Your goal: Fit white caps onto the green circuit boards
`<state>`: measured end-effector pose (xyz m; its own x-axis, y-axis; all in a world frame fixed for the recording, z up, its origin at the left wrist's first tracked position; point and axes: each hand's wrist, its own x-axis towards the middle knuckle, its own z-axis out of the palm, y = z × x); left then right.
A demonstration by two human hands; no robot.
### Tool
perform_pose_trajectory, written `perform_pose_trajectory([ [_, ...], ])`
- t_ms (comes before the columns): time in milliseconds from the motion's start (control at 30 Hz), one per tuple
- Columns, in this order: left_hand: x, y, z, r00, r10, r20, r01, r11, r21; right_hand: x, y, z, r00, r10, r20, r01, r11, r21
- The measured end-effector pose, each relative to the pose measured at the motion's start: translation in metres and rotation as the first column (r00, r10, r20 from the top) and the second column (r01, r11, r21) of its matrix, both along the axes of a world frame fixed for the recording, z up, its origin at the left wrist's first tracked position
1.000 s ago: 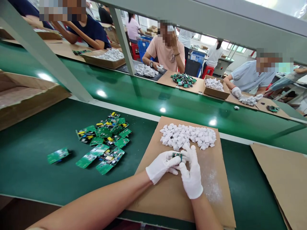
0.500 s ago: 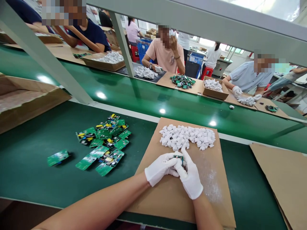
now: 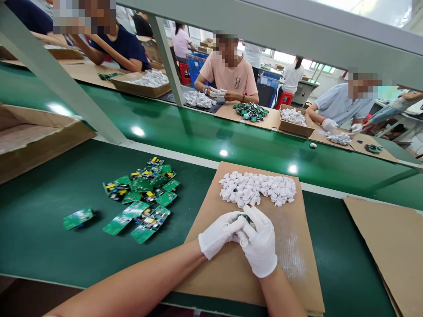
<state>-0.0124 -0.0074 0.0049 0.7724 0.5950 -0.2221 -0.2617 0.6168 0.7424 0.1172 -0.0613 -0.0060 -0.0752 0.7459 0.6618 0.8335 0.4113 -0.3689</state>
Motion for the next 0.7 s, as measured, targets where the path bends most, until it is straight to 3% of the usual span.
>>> perform_pose_trajectory([
  [67,-0.0005,0.0007,0.0012,1.000,0.016,-0.012,-0.015,1.000,0.008,0.0004,-0.0012,0.0018,0.992,0.038,-0.118,-0.058,0.983,-0.174],
  [133,-0.0018,0.0015,0.0014,0.998,0.040,-0.052,-0.039,0.999,0.021,0.0015,-0.0031,0.0039,0.936,0.038,-0.351,-0.155,0.937,-0.312],
  [233,-0.0032,0.0016,0.0004,0.990,0.065,-0.124,-0.059,0.997,0.051,0.0015,-0.0040,0.0059,0.779,-0.030,-0.626,-0.227,0.917,-0.327],
  [300,-0.0021,0.0007,-0.0014,0.990,0.079,-0.117,-0.073,0.996,0.051,-0.0002,-0.0026,0.0058,0.771,-0.043,-0.635,-0.242,0.903,-0.355],
  [467,0.0016,-0.0008,-0.0048,0.999,0.043,0.019,-0.042,0.998,-0.051,-0.0018,0.0003,0.0024,0.851,-0.114,-0.513,-0.225,0.803,-0.552],
  [600,-0.0030,0.0024,-0.0030,0.993,-0.021,0.116,0.042,0.982,-0.183,0.0022,-0.0013,0.0049,0.771,-0.189,-0.608,-0.254,0.785,-0.565],
  [700,-0.0075,0.0042,-0.0026,0.989,-0.048,0.141,0.076,0.976,-0.204,0.0031,-0.0021,0.0086,0.695,-0.197,-0.692,-0.313,0.783,-0.537],
])
